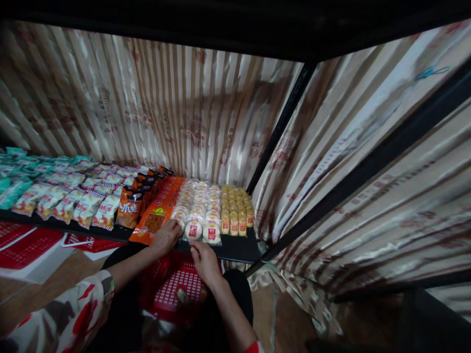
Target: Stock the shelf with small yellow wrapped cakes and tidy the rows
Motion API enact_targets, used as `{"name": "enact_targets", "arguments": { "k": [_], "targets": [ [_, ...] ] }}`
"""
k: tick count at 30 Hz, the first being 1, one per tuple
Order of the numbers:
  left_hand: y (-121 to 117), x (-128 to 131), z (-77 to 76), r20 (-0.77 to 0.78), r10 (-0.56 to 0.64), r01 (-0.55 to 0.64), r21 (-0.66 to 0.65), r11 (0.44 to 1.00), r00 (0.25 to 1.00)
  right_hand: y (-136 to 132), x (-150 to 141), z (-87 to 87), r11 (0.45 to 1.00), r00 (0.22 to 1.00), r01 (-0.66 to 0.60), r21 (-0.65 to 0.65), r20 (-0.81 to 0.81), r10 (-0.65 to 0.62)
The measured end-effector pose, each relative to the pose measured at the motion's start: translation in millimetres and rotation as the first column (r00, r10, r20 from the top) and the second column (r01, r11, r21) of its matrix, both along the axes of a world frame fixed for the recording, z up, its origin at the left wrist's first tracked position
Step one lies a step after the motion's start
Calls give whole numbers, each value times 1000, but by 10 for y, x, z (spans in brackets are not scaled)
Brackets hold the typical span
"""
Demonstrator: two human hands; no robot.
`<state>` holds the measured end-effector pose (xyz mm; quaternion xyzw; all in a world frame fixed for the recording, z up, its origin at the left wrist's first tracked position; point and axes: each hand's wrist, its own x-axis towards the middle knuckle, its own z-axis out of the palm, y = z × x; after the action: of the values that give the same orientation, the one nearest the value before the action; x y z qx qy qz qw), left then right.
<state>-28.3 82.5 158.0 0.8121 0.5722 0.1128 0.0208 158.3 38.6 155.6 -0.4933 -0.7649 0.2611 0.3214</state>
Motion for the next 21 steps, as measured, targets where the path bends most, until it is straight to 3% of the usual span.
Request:
{"name": "enact_targets", "arguments": {
  "k": [5,9,14,18,21],
  "targets": [
    [228,-5,-13,-42,-84,84,-4,996,996,457,-90,75,980,981,-4,201,192,-35],
    [386,-21,-41,-37,-102,101,-35,994,994,735,-99,-35,976,926,-41,213,375,-43],
    [475,-45,-63,-2,-152,152,-71,986,988,822,-12,-163,979,881,-80,187,472,-19],
    [634,-45,83,77,-140,151,-162,975,987,1000,84,-27,970,901,-112,214,434,9],
    [973,-66,269,287,-26,80,-177,981,958,1382,96,147,954,925,-104,280,379,-10]
  ]
}}
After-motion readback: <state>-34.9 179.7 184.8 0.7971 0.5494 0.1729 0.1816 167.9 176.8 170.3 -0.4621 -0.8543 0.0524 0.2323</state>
